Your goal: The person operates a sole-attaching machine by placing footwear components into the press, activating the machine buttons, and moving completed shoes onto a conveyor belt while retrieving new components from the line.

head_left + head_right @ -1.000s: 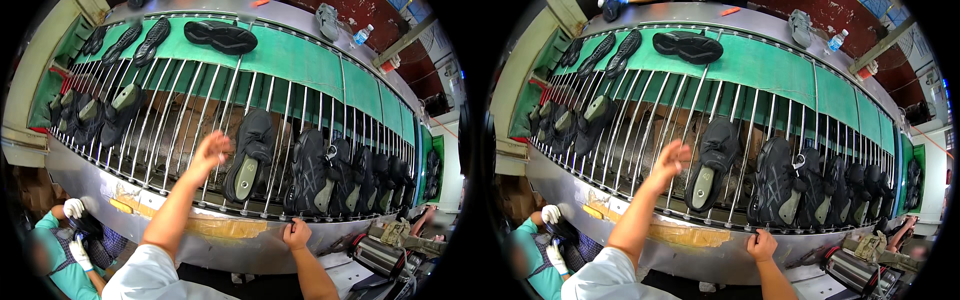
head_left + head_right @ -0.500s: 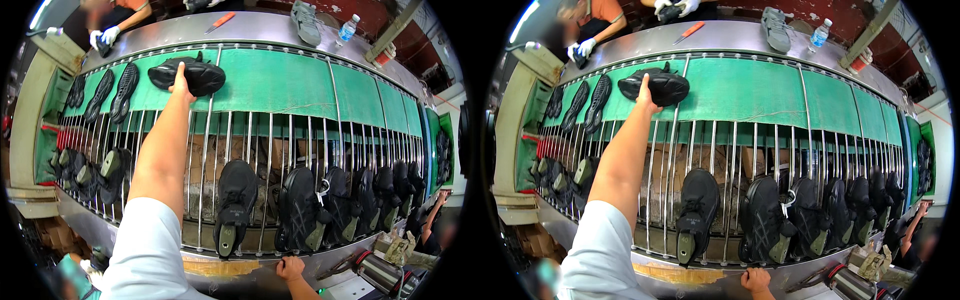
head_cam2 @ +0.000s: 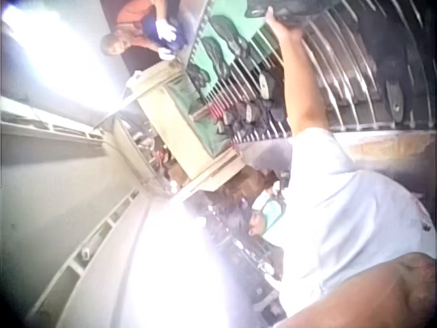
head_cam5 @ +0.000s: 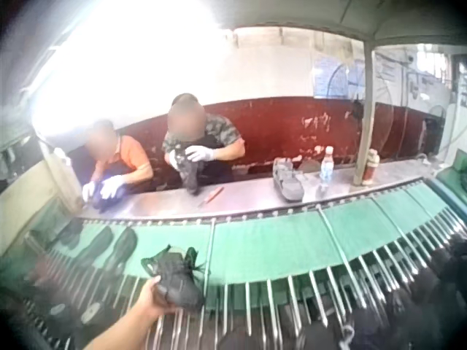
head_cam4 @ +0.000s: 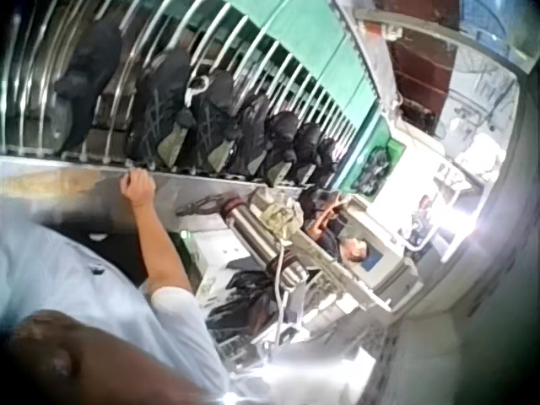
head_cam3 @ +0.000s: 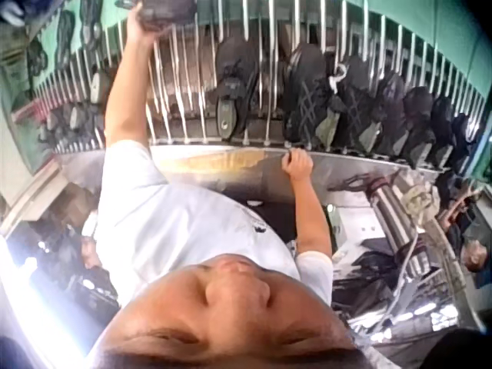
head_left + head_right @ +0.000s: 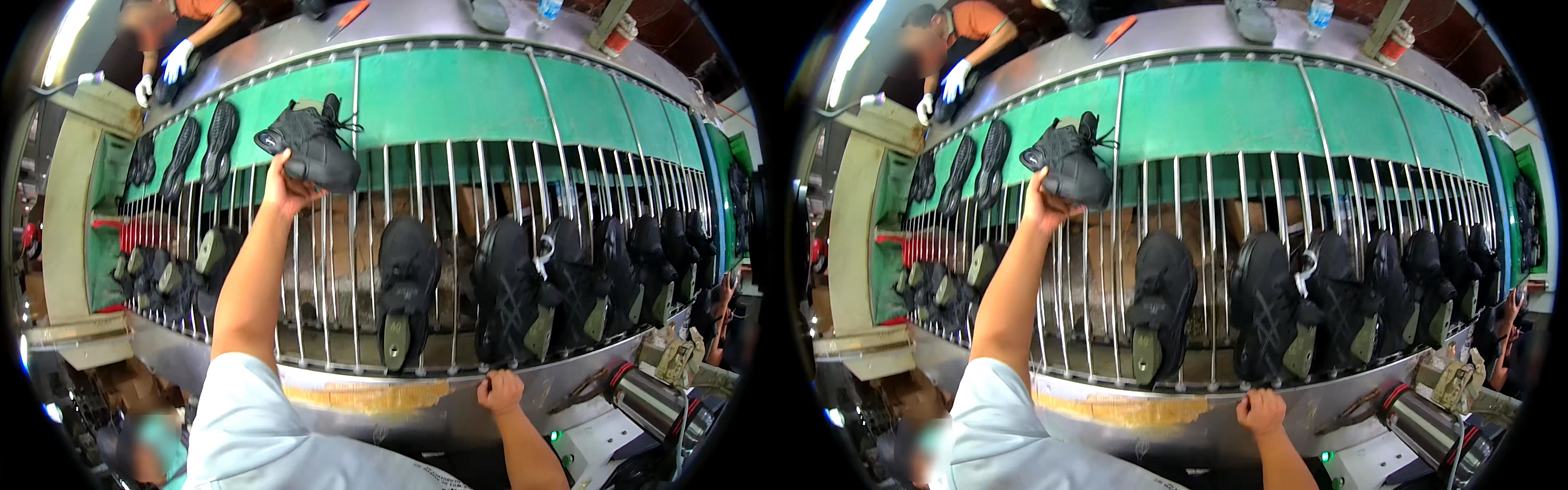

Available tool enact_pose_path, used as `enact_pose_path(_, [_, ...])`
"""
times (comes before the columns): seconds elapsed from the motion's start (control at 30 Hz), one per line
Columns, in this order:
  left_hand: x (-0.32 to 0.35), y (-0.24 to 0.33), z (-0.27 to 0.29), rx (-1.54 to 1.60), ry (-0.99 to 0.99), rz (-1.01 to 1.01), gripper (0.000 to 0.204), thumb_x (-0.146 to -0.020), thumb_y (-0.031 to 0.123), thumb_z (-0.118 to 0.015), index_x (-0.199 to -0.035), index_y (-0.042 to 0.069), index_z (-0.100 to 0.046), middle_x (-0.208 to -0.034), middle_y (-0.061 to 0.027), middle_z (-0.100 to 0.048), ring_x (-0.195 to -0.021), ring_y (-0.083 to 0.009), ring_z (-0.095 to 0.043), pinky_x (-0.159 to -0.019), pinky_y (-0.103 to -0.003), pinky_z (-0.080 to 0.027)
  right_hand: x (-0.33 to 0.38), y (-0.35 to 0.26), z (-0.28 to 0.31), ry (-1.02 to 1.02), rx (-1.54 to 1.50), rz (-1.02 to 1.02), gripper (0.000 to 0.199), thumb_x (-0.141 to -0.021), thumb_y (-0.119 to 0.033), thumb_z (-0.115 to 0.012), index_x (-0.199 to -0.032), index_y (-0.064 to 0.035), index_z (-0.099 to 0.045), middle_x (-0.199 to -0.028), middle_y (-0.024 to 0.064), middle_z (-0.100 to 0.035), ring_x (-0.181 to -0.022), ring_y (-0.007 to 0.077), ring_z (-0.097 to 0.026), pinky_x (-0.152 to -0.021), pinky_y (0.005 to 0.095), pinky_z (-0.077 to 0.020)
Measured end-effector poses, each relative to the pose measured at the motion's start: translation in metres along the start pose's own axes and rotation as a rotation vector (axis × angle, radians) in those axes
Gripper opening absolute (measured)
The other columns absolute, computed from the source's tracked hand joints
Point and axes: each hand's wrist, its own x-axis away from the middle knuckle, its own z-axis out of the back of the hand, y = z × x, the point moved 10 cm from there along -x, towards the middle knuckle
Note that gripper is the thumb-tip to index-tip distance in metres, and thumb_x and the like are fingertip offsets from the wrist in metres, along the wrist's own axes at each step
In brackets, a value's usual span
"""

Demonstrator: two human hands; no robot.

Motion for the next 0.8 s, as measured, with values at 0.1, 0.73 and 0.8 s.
enact_pose_path(0.1, [0.139,-0.044,0.021,0.117,-0.039,-0.064,0.065,-0.081,0.051,-0.055,-0.124,0.003,-0.056,-0.12,-0.0168,-0.062,-0.106,-0.0335,-0.062,-0.092,-0.049,-0.051,0.001,0.001,-0.005,-0.017,0.002,-0.029,0.012,-0.068,-0.016,-0.061,-0.076,-0.0084,-0.056,-0.067,0.0071,-0.051,-0.061,0.0267,-0.053,-0.054,0.0374,-0.0438])
enact_pose_path(0.73, [0.541,-0.292,0.0,0.418,-0.388,0.644,0.083,-0.08,0.054,-0.06,-0.137,-0.002,-0.041,-0.122,-0.0299,-0.05,-0.106,-0.0433,-0.056,-0.085,-0.062,-0.051,0.097,-0.081,-0.009,0.278,-1.492,-0.737,0.04,-0.098,-0.029,-0.042,-0.13,-0.0061,-0.045,-0.095,0.0087,-0.058,-0.084,0.0181,-0.054,-0.074,0.0318,-0.0439])
enact_pose_path(0.8, [0.593,-0.342,-0.006,0.42,-0.483,0.768,0.091,-0.075,0.056,-0.062,-0.139,-0.003,-0.037,-0.124,-0.0307,-0.048,-0.108,-0.0437,-0.054,-0.088,-0.061,-0.049,0.134,-0.134,-0.024,0.017,-2.067,-1.018,0.058,-0.097,-0.048,-0.038,-0.135,-0.0051,-0.044,-0.11,0.0167,-0.061,-0.099,0.0272,-0.057,-0.088,0.0401,-0.0448])
